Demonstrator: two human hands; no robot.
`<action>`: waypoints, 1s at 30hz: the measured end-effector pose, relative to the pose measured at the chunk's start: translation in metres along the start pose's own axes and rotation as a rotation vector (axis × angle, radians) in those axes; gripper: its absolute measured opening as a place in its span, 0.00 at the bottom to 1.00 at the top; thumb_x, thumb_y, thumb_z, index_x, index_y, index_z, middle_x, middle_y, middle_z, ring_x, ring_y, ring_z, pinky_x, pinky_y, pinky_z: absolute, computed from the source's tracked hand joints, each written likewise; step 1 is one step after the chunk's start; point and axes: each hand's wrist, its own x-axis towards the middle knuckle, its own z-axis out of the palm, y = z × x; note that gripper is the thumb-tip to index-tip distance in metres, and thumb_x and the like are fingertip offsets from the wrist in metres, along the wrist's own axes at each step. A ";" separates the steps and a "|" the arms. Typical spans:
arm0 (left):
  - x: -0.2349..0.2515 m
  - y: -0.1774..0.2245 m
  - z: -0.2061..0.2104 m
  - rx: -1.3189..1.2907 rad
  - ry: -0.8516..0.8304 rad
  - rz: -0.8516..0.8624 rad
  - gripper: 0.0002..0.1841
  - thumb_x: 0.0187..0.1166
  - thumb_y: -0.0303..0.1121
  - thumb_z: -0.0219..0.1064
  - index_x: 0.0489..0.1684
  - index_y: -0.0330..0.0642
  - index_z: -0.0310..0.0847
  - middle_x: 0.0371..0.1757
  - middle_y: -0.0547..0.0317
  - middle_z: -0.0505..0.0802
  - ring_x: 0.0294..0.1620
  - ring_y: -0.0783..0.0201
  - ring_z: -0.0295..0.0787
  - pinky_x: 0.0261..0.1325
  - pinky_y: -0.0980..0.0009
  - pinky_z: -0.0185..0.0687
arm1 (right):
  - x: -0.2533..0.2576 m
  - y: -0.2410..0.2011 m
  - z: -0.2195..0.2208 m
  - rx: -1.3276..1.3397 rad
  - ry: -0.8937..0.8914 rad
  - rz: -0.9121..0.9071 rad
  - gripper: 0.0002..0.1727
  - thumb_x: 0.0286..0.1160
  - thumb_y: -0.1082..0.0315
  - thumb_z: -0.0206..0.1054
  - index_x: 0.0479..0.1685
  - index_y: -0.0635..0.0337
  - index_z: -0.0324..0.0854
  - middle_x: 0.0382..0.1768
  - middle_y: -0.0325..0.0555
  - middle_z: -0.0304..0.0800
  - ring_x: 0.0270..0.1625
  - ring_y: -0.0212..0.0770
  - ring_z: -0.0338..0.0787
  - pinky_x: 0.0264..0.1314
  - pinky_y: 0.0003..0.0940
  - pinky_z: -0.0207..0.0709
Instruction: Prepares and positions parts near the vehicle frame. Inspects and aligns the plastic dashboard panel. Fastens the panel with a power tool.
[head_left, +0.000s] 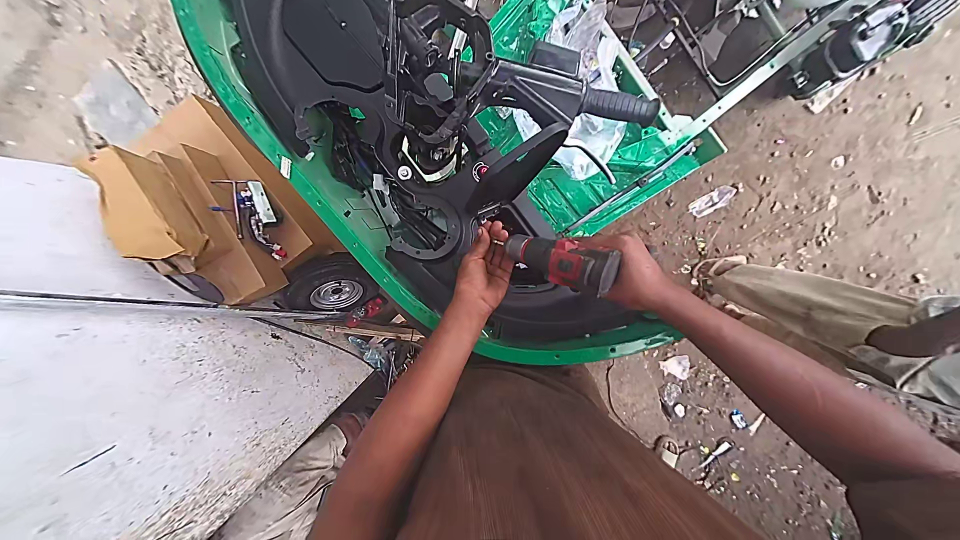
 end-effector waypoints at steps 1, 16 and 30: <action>0.001 0.000 -0.001 0.001 0.011 -0.005 0.13 0.95 0.41 0.48 0.56 0.52 0.80 0.47 0.68 0.92 0.48 0.71 0.92 0.57 0.72 0.88 | 0.001 0.000 0.001 -0.011 -0.018 0.017 0.28 0.46 0.66 0.79 0.57 0.57 0.91 0.43 0.45 0.97 0.46 0.41 0.95 0.52 0.48 0.87; 0.039 -0.010 0.008 0.009 0.175 -0.059 0.14 0.95 0.40 0.49 0.57 0.44 0.78 0.48 0.60 0.93 0.49 0.66 0.92 0.55 0.68 0.88 | 0.022 0.010 0.017 -0.238 -0.090 -0.025 0.27 0.60 0.67 0.76 0.66 0.57 0.88 0.49 0.53 0.95 0.48 0.56 0.95 0.48 0.63 0.85; 0.058 -0.008 0.005 -0.031 0.168 0.011 0.13 0.92 0.31 0.48 0.65 0.42 0.74 0.53 0.56 0.90 0.53 0.64 0.88 0.60 0.65 0.84 | 0.059 0.018 0.026 -0.225 -0.139 0.102 0.26 0.62 0.63 0.76 0.66 0.51 0.89 0.50 0.53 0.96 0.52 0.59 0.94 0.51 0.68 0.81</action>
